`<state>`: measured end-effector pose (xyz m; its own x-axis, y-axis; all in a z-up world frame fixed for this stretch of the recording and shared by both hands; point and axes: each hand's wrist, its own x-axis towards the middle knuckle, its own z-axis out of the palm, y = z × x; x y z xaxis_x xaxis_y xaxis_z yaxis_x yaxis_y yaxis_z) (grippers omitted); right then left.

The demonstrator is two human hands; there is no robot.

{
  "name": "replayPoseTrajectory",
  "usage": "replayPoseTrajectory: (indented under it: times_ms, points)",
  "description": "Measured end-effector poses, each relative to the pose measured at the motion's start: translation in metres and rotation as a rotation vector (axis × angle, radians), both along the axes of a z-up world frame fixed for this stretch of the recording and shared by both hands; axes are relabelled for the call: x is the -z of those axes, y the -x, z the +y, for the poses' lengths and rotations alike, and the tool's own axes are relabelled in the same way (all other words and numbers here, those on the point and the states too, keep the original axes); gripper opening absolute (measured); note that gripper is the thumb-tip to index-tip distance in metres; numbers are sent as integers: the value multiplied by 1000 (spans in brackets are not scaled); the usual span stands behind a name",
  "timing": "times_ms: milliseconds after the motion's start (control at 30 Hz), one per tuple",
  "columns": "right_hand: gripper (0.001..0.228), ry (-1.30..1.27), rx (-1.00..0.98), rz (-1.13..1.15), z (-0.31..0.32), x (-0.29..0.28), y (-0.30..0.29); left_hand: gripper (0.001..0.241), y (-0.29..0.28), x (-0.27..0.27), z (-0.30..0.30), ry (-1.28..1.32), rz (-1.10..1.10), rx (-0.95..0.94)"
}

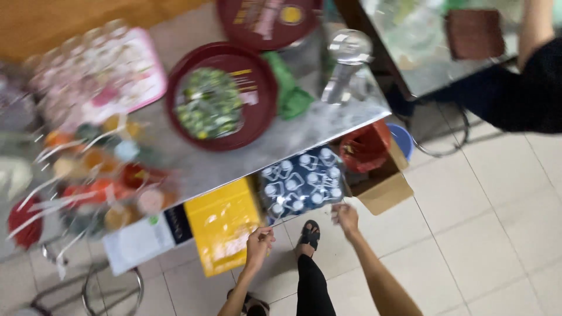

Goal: The person retrieves a yellow tray and a plastic cup, then places the cup on a metal counter. They secure a lid on the cup, shake it vigorously, and then open it to pour the contents into a smaller cup. Finally, they insert a straw and place the drink on a tray with other beverages.

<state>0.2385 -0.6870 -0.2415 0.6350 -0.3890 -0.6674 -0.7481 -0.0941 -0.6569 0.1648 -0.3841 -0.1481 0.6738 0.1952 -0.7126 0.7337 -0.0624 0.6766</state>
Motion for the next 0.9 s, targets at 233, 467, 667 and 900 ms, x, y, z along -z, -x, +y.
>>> replayPoseTrajectory:
  times_ms: [233, 467, 667, 900]
  points:
    - [25, -83, -313, 240, 167, -80, 157, 23, 136, -4, 132, 20, -66, -340]
    - [21, -16, -807, 80, 356, -131, 234, 32, 308, -25, 312, -34, -274, -719]
    - [14, -154, -1022, -15, 496, -184, 260, 26, 450, -54, 421, -155, -213, -1077]
    - [15, -42, -1279, -117, 628, -188, 233, 20, 482, -41, 497, -119, -123, -1301]
